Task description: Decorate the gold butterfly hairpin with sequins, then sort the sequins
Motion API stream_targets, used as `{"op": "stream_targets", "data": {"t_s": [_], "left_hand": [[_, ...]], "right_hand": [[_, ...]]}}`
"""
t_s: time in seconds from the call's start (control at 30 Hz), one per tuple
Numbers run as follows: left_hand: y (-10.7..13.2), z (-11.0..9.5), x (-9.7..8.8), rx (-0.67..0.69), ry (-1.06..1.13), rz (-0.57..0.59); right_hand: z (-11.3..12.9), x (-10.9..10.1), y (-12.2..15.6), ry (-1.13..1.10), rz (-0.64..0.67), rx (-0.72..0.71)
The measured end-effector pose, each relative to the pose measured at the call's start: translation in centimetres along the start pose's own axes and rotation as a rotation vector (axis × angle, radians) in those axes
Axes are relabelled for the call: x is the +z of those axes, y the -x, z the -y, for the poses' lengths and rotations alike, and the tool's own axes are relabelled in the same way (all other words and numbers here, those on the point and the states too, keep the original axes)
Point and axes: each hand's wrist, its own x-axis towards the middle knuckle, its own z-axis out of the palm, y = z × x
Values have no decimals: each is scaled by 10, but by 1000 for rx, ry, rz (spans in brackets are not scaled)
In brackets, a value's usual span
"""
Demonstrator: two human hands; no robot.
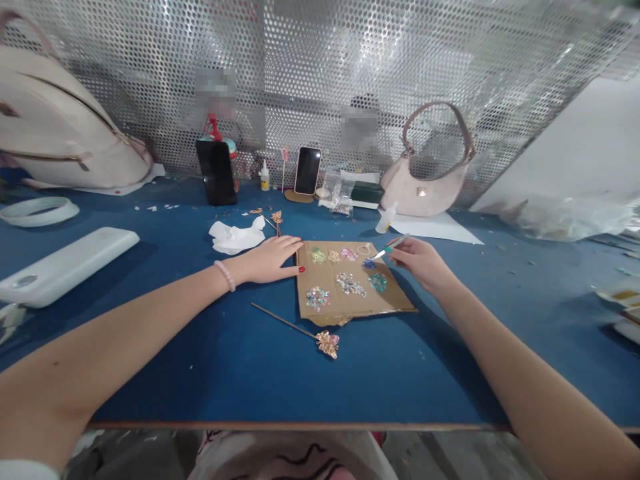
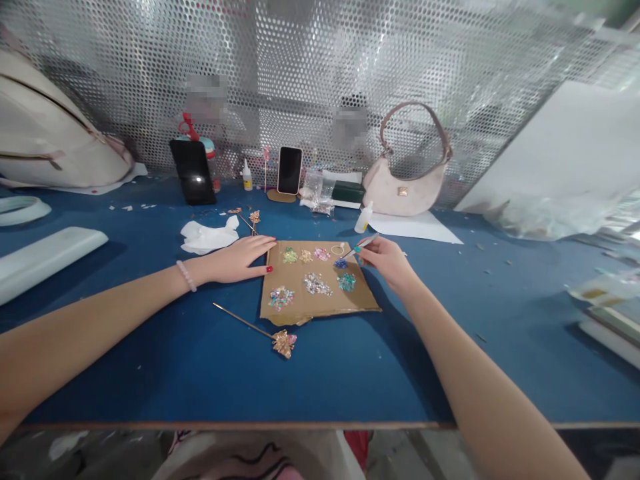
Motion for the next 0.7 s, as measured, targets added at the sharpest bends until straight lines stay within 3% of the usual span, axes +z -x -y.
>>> {"op": "stream_targets", "data": {"t_s": [0.27,0.43,0.7], "left_hand": [[0,-1,-1,8,-14,-11],[1,-1,-1,5,-2,-4],[-1,-2,-1,-1,-17,10]], "right_hand": [[4,3,3,54,-27,-81],[16,23,18,46,-16,-192],[35,79,66,302,272,-247]]}}
